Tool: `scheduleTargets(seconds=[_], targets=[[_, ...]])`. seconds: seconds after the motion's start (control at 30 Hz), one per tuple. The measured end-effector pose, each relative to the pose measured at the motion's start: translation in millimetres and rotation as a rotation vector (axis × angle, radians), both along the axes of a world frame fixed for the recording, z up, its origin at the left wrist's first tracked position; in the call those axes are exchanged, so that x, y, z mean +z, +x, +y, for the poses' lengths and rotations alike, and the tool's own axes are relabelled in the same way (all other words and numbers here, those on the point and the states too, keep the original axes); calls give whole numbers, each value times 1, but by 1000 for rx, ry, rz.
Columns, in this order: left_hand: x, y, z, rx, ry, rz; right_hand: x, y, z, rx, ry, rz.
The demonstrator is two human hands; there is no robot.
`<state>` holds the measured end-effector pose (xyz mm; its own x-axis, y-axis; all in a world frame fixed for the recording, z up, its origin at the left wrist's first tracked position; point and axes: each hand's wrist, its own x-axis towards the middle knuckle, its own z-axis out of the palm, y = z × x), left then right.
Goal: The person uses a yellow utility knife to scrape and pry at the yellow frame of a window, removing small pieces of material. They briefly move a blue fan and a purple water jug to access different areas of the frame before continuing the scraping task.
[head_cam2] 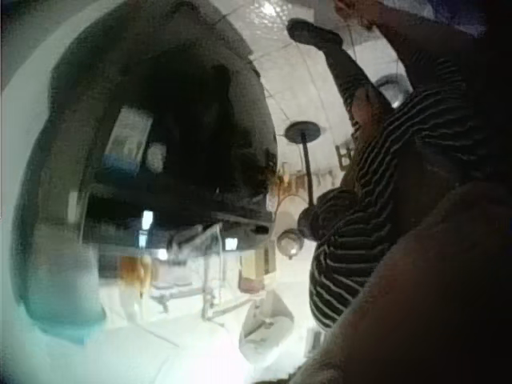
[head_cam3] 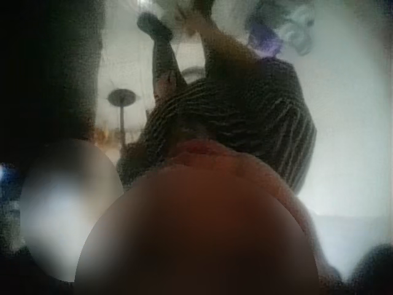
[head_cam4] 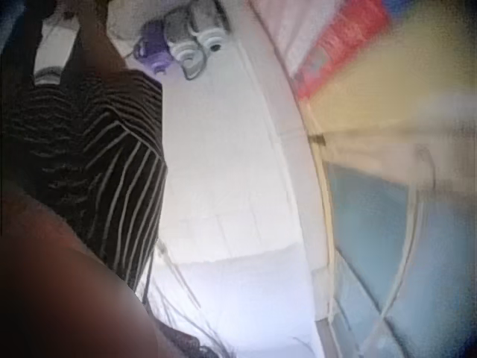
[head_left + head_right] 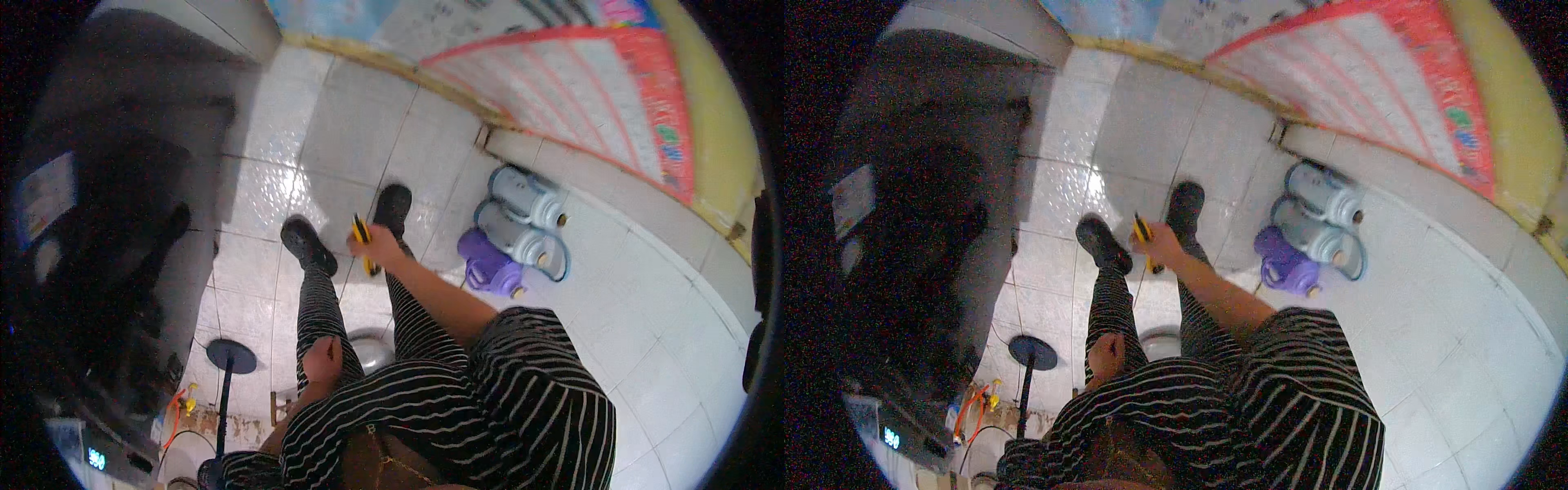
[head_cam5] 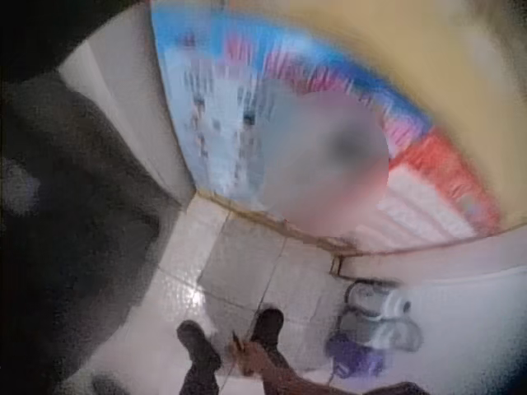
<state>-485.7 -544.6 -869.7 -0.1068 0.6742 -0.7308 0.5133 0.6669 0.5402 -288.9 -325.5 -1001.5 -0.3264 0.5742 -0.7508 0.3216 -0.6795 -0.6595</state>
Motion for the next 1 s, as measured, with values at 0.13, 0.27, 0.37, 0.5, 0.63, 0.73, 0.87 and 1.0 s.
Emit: scheduleTargets(seconds=[0.13,0.27,0.37,0.5,0.63,0.73,0.87,1.0], targets=[[23,5,51,198,-69,3,155,-11,15,80,-2,65],[60,13,93,1096,-358,-1080,281,-23,32,369,377,-11],[164,35,173,1087,-244,-1151,334,-29,37,418,636,117],[180,27,187,741,1,-1168,392,-28,63,640,804,193],[301,31,224,795,87,-1102,465,-23,92,750,950,176],[293,33,231,964,87,-1377,512,-23,110,754,1024,339],[335,21,251,1034,153,-1301,554,-24,136,800,1047,423],[368,-19,245,1181,343,-1160,560,-9,158,708,1160,180]])
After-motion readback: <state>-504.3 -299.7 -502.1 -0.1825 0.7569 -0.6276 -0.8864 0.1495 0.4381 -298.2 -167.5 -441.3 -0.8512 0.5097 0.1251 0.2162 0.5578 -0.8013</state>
